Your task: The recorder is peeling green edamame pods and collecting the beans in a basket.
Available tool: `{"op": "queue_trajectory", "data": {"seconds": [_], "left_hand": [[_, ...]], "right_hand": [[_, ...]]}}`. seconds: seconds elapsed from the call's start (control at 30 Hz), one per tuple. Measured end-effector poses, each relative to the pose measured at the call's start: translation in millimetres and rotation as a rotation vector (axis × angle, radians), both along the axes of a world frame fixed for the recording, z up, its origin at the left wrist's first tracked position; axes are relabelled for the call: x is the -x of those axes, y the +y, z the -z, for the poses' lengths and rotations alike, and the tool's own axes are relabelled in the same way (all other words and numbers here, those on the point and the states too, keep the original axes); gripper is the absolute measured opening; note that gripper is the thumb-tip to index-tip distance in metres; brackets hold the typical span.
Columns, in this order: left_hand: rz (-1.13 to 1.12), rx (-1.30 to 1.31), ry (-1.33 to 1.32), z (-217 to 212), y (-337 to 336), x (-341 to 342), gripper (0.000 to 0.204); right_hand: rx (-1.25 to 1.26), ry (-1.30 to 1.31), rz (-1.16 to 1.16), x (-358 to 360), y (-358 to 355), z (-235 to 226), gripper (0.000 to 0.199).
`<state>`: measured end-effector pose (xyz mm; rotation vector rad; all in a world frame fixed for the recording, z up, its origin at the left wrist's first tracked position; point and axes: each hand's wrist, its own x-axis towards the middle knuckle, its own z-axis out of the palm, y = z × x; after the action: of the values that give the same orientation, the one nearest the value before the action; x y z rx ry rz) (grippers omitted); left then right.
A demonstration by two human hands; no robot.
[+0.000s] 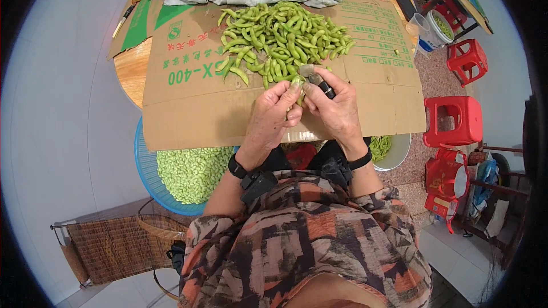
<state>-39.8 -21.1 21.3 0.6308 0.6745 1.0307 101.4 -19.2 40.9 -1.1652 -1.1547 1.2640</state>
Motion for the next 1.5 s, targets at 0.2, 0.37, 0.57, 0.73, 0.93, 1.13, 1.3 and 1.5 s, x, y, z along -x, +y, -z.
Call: {"op": "queue_trajectory", "data": {"seconds": [0.2,0.37,0.57,0.73,0.93,1.13,1.3,1.5], "left_hand": [[-0.013,0.047,-0.026,1.1,-1.3,-4.1,0.010],[-0.195,-0.228,0.178,18.0,1.5,-2.9,0.010],[-0.062,0.078,-0.137,3.8,-1.0,-3.5,0.007],[-0.044,-0.011,-0.011,13.0,-2.8,5.3,0.008],[0.001,-0.022,0.018,16.9,-2.4,9.6,0.011],[0.103,0.122,-0.293,16.4,-4.2,8.0,0.013],[0.014,-0.319,0.598,4.8,4.8,15.9,0.013],[0.196,-0.033,0.234,-5.8,8.6,28.4,0.015]], "right_hand": [[-0.409,-0.421,0.196,11.9,2.6,21.5,0.030],[-0.796,-0.660,0.250,18.9,4.1,17.5,0.029],[-0.220,-0.099,0.201,9.8,9.1,8.5,0.024],[0.035,0.130,0.035,2.0,5.0,-5.2,0.028],[0.110,0.154,-0.133,-7.2,-1.3,-9.1,0.035],[0.229,0.425,-0.213,-17.9,3.5,7.9,0.032],[-0.250,-0.272,-0.027,-8.5,0.9,10.0,0.028],[0.021,-0.101,-0.186,-17.1,-0.2,-4.7,0.029]]}}
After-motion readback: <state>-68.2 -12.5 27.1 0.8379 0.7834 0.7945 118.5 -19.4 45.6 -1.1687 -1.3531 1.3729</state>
